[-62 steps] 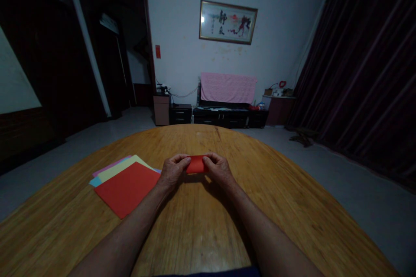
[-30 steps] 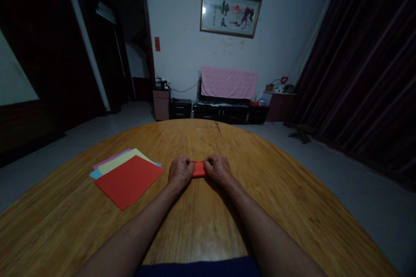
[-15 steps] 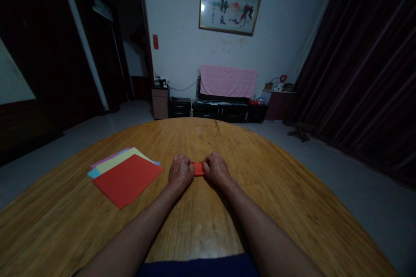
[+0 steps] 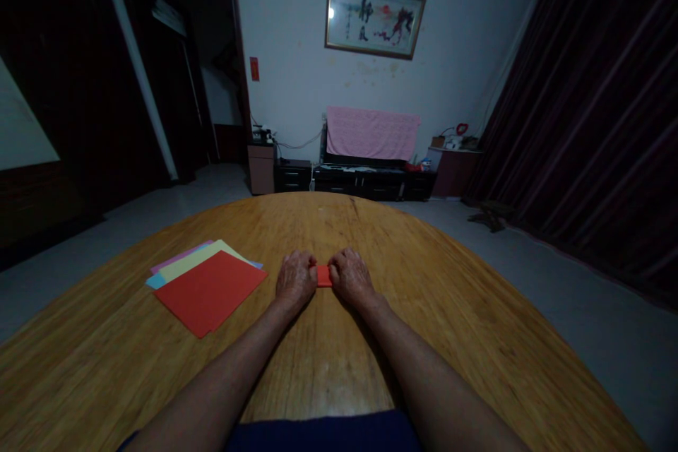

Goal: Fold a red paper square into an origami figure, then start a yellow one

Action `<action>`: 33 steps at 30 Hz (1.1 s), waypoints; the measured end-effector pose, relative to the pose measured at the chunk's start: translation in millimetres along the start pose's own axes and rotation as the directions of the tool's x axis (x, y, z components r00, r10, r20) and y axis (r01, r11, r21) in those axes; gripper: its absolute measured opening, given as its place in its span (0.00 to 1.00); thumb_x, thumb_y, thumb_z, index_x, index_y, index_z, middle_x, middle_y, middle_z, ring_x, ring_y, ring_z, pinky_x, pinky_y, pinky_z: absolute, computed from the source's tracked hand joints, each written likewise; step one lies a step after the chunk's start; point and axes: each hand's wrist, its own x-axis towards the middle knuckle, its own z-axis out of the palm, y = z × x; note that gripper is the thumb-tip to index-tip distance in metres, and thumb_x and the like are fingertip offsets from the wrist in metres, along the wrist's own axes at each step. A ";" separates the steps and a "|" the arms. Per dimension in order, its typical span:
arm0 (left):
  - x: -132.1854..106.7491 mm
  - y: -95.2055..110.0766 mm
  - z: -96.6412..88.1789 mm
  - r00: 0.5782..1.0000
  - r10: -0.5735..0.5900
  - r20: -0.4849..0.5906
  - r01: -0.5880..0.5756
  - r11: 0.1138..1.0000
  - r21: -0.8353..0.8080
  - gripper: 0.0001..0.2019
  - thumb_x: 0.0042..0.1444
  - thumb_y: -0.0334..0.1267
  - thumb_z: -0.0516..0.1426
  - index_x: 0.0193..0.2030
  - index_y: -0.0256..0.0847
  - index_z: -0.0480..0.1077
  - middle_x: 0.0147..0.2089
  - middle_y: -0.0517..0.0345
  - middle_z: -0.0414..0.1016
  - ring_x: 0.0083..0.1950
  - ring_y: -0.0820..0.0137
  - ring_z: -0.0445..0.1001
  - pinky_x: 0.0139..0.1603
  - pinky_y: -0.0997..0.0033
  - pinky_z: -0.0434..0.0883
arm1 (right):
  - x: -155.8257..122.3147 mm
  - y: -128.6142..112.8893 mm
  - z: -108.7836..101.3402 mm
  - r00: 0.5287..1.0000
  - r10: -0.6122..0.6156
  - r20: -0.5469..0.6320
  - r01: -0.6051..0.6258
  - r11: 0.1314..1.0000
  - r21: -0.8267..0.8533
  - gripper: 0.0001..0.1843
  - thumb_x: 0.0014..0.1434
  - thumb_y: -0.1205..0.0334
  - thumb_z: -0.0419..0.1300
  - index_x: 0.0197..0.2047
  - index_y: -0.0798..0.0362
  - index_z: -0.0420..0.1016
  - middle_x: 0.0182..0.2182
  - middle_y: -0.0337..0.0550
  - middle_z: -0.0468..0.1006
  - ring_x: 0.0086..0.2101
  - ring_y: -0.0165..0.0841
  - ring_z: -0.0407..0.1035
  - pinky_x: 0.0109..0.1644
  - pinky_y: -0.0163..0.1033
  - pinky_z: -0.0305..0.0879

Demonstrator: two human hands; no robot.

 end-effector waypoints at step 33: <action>0.8 -26.4 -19.9 0.964 0.195 0.182 -0.146 0.957 -0.252 0.18 0.53 0.28 0.50 0.45 0.41 0.78 0.52 0.51 0.76 0.55 0.65 0.71 0.60 0.67 0.63 | -24.2 -21.2 -17.2 0.989 0.046 0.140 -0.045 0.999 -0.010 0.19 0.61 0.56 0.53 0.52 0.56 0.68 0.54 0.55 0.68 0.54 0.43 0.60 0.56 0.47 0.51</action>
